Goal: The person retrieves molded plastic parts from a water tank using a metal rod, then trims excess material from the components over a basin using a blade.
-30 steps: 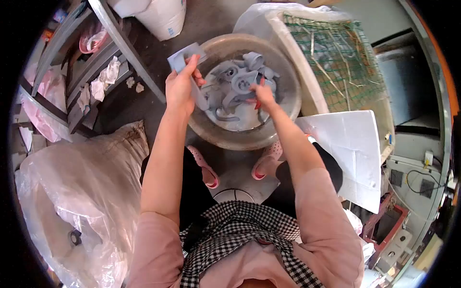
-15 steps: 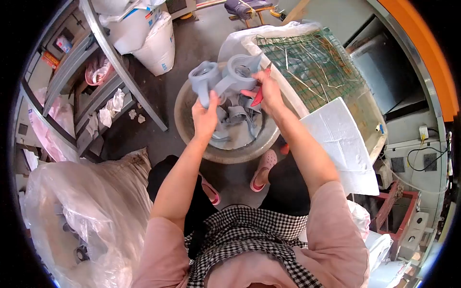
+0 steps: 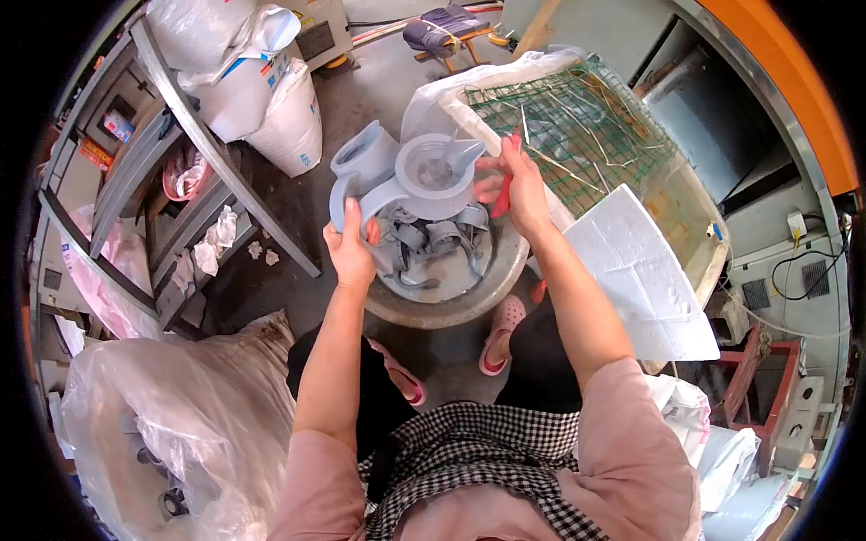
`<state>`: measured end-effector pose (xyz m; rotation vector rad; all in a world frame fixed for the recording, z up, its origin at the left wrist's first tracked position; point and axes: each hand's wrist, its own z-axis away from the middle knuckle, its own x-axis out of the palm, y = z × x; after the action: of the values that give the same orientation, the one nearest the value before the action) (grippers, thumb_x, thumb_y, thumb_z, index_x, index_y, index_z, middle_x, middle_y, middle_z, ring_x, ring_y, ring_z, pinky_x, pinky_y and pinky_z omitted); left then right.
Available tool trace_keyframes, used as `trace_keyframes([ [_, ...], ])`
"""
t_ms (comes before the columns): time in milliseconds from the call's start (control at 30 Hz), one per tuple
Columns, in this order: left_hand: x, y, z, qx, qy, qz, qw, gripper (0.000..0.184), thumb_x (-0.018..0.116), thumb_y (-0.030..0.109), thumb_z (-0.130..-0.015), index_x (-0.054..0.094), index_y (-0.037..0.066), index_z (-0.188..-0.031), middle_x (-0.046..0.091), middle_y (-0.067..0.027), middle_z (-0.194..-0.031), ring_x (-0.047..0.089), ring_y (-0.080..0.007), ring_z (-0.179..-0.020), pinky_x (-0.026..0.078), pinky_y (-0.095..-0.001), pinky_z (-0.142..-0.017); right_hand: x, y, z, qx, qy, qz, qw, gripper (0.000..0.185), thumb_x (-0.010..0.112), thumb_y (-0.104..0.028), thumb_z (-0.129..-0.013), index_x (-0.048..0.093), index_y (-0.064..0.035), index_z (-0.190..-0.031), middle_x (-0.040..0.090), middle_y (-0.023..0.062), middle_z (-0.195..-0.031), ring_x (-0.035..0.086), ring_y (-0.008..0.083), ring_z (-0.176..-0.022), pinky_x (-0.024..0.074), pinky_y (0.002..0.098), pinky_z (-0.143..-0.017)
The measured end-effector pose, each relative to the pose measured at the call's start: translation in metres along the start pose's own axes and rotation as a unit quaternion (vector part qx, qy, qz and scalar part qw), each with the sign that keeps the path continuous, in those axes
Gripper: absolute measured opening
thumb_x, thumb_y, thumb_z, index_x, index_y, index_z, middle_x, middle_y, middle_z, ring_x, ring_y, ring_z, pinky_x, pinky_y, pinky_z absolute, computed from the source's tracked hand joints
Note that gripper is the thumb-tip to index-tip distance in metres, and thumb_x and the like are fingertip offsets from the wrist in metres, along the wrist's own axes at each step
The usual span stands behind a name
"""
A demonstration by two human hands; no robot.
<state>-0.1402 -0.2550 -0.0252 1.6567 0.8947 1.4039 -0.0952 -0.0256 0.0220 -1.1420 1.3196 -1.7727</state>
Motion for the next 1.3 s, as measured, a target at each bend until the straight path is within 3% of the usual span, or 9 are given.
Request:
trace_keyframes([
  [33,0.0,0.001,0.0,-0.01,-0.024,0.037,0.999,0.043,0.053,0.04,-0.088,0.046,0.008,-0.06,0.041,-0.0008,-0.052,0.038,-0.0106,-0.045,0.029,-0.0252,-0.043,-0.003,0.006,0.0,-0.003,-0.001,0.0,1.0,0.046,0.044,-0.041,-0.092,0.047,-0.0005,-0.113,0.061,0.0187,-0.095,0.062,0.0243,-0.069,0.0508,0.0336,-0.065],
  [100,0.002,0.007,-0.001,-0.041,-0.015,0.095,0.995,0.046,0.049,0.043,-0.089,0.043,0.009,-0.059,0.038,-0.0007,-0.05,0.034,-0.0113,-0.044,0.026,-0.0258,-0.043,-0.009,0.025,-0.005,-0.084,0.024,0.286,0.954,0.043,0.038,-0.038,-0.095,0.047,0.0006,-0.111,0.062,0.0222,-0.086,0.064,0.0285,-0.072,0.048,0.0382,-0.066],
  [167,0.003,0.013,-0.002,-0.072,-0.003,0.153,0.986,0.049,0.046,0.045,-0.09,0.04,0.01,-0.058,0.034,-0.0007,-0.049,0.031,-0.0119,-0.043,0.024,-0.0264,-0.043,0.007,0.035,0.014,-0.182,0.031,0.36,0.915,0.035,0.038,-0.032,-0.095,0.046,0.0014,-0.098,0.058,0.0261,-0.084,0.054,0.0467,-0.08,0.0433,0.047,-0.069],
  [233,0.004,0.018,-0.004,-0.11,0.024,0.214,0.97,0.052,0.04,0.049,-0.091,0.037,0.01,-0.056,0.029,-0.0013,-0.047,0.026,-0.0132,-0.043,0.022,-0.0269,-0.044,0.021,0.049,0.025,-0.213,0.005,0.427,0.879,0.032,0.039,-0.03,-0.095,0.047,0.0007,-0.091,0.058,0.0201,-0.078,0.057,0.04,-0.081,0.0444,0.0417,-0.071],
  [367,0.009,0.016,0.0,-0.141,-0.003,0.227,0.964,0.053,0.035,0.049,-0.093,0.036,0.011,-0.056,0.028,-0.0013,-0.045,0.026,-0.0141,-0.043,0.023,-0.0275,-0.044,0.038,0.047,0.033,-0.262,-0.037,0.371,0.89,0.02,0.044,-0.017,-0.092,0.048,0.0015,-0.097,0.057,0.0247,-0.087,0.052,0.0466,-0.09,0.0436,0.0444,-0.074],
  [533,0.013,0.01,0.006,-0.142,-0.042,0.194,0.97,0.053,0.04,0.047,-0.092,0.038,0.009,-0.054,0.031,-0.0029,-0.045,0.028,-0.0138,-0.043,0.024,-0.0267,-0.045,0.04,0.047,0.027,-0.407,0.003,0.389,0.826,0.018,0.047,-0.004,-0.081,0.047,0.0017,-0.098,0.056,0.0267,-0.084,0.053,0.0463,-0.076,0.0433,0.0498,-0.066],
  [833,0.013,0.014,0.004,-0.117,-0.066,0.191,0.972,0.054,0.037,0.046,-0.092,0.038,0.009,-0.053,0.029,-0.0023,-0.043,0.028,-0.0137,-0.042,0.024,-0.0273,-0.044,0.031,0.038,0.029,-0.389,-0.145,0.452,0.789,0.018,0.051,-0.004,-0.077,0.05,0.0008,-0.095,0.058,0.0224,-0.079,0.055,0.044,-0.07,0.0445,0.0488,-0.061],
  [1067,0.017,0.014,0.002,-0.147,-0.112,0.274,0.944,0.055,0.03,0.045,-0.094,0.036,0.01,-0.052,0.029,-0.0029,-0.04,0.025,-0.015,-0.038,0.023,-0.0278,-0.041,0.042,0.027,0.044,-0.385,-0.015,0.4,0.832,0.018,0.053,-0.01,-0.083,0.046,-0.0004,-0.096,0.057,0.0204,-0.081,0.056,0.042,-0.069,0.0444,0.0474,-0.057],
  [1300,0.019,0.011,0.005,-0.181,-0.125,0.287,0.932,0.054,0.029,0.045,-0.094,0.037,0.01,-0.053,0.029,-0.0027,-0.04,0.025,-0.015,-0.038,0.023,-0.0279,-0.04,0.041,0.025,0.041,-0.43,0.019,0.436,0.79,0.021,0.056,-0.008,-0.078,0.049,-0.0027,-0.097,0.058,0.0168,-0.08,0.057,0.04,-0.068,0.0459,0.0461,-0.057],
])
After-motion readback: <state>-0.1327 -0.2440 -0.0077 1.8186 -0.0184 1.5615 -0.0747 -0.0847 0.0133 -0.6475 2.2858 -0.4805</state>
